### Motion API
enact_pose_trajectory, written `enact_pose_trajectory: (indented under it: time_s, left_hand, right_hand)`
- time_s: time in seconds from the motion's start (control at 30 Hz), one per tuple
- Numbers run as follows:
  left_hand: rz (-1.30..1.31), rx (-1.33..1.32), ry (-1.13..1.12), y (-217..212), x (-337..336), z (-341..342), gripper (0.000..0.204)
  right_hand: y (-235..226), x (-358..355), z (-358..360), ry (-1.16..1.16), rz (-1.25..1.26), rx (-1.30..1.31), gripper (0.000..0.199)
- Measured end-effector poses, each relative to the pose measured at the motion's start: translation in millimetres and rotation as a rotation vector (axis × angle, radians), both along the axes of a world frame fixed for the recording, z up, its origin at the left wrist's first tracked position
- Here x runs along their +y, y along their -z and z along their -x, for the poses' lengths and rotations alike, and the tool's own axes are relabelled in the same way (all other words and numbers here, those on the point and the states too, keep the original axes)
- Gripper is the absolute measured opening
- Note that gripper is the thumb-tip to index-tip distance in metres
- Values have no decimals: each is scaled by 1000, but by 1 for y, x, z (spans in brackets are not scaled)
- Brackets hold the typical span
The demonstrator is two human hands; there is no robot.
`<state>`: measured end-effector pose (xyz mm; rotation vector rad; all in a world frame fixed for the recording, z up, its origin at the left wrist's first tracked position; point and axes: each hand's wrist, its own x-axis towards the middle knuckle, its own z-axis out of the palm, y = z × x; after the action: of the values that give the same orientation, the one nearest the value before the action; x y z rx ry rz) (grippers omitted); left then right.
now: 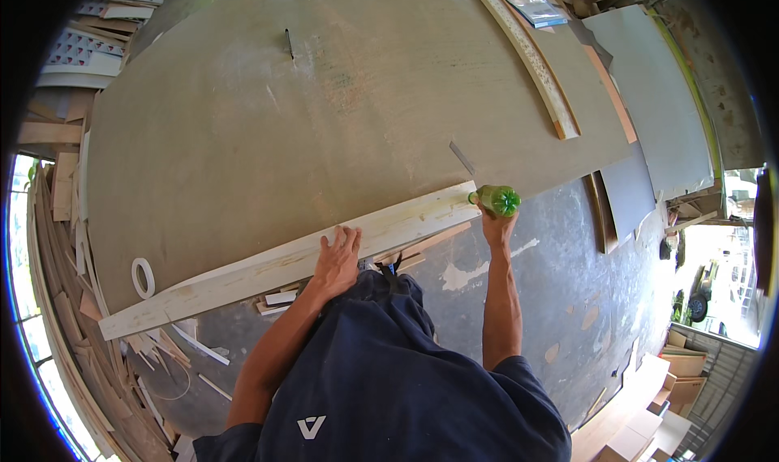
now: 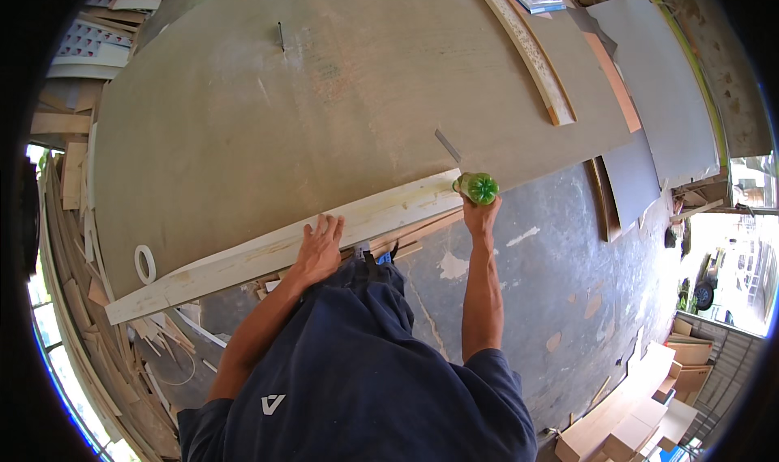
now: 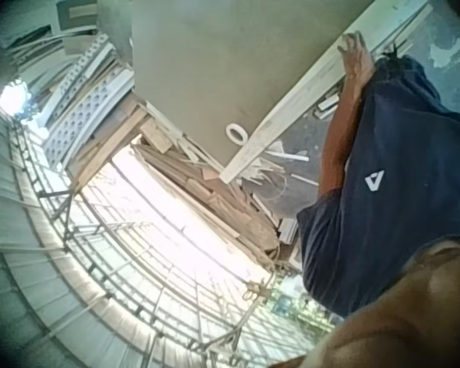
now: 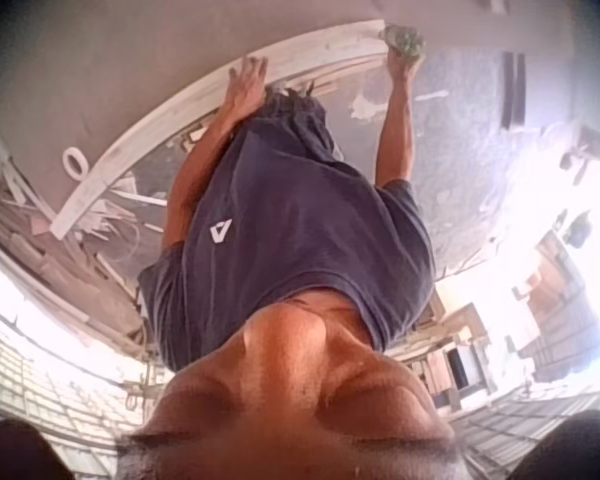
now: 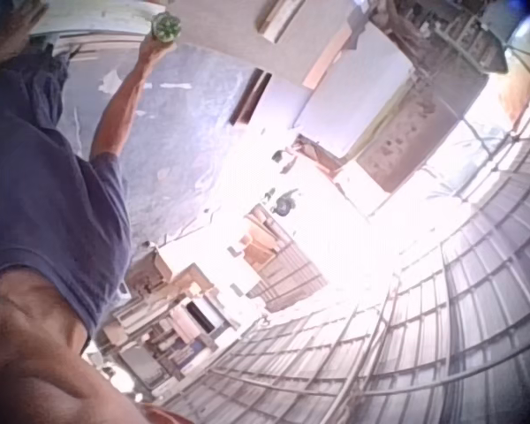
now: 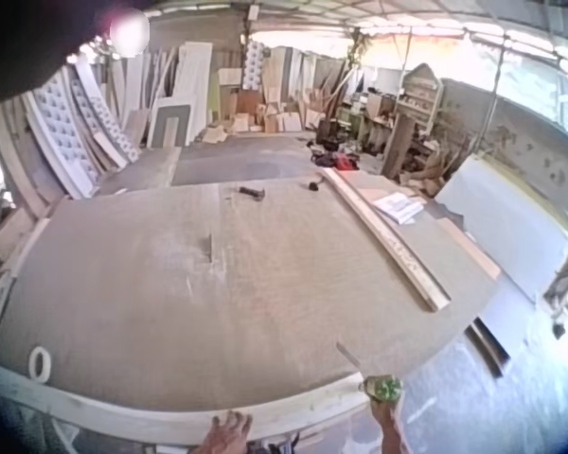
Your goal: The person applies adhesive from a bottle onto a wooden plank, spreads a roll of edging tape along the plank, and trims the excess tape.
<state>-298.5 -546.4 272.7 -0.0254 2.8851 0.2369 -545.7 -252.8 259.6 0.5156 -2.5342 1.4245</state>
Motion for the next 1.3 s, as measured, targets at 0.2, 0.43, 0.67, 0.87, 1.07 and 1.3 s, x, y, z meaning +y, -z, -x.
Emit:
enact_pose_trajectory:
  time_s: [0.2, 0.43, 0.67, 0.87, 1.07, 1.3]
  left_hand:
    - [11, 3, 10, 0, 1, 0, 76]
    - [3, -17, -8, 5, 1, 0, 68]
    - [-29, -17, -33, 8, 1, -2, 67]
    - [-44, -54, 1, -8, -2, 4, 74]
    - [-27, -42, 7, -3, -3, -1, 75]
    - [-61, -27, 3, -4, -4, 1, 75]
  right_hand:
    - [-30, -1, -12, 194, 92, -16, 26]
    - [-81, -36, -46, 13, 75, 0, 28]
    - [-97, -63, -67, -75, 128, 9, 25]
    - [0, -24, -21, -16, -53, -25, 26]
    - [0, -11, 6, 11, -41, -93, 29]
    - [3, -10, 8, 66, 361, -218, 26]
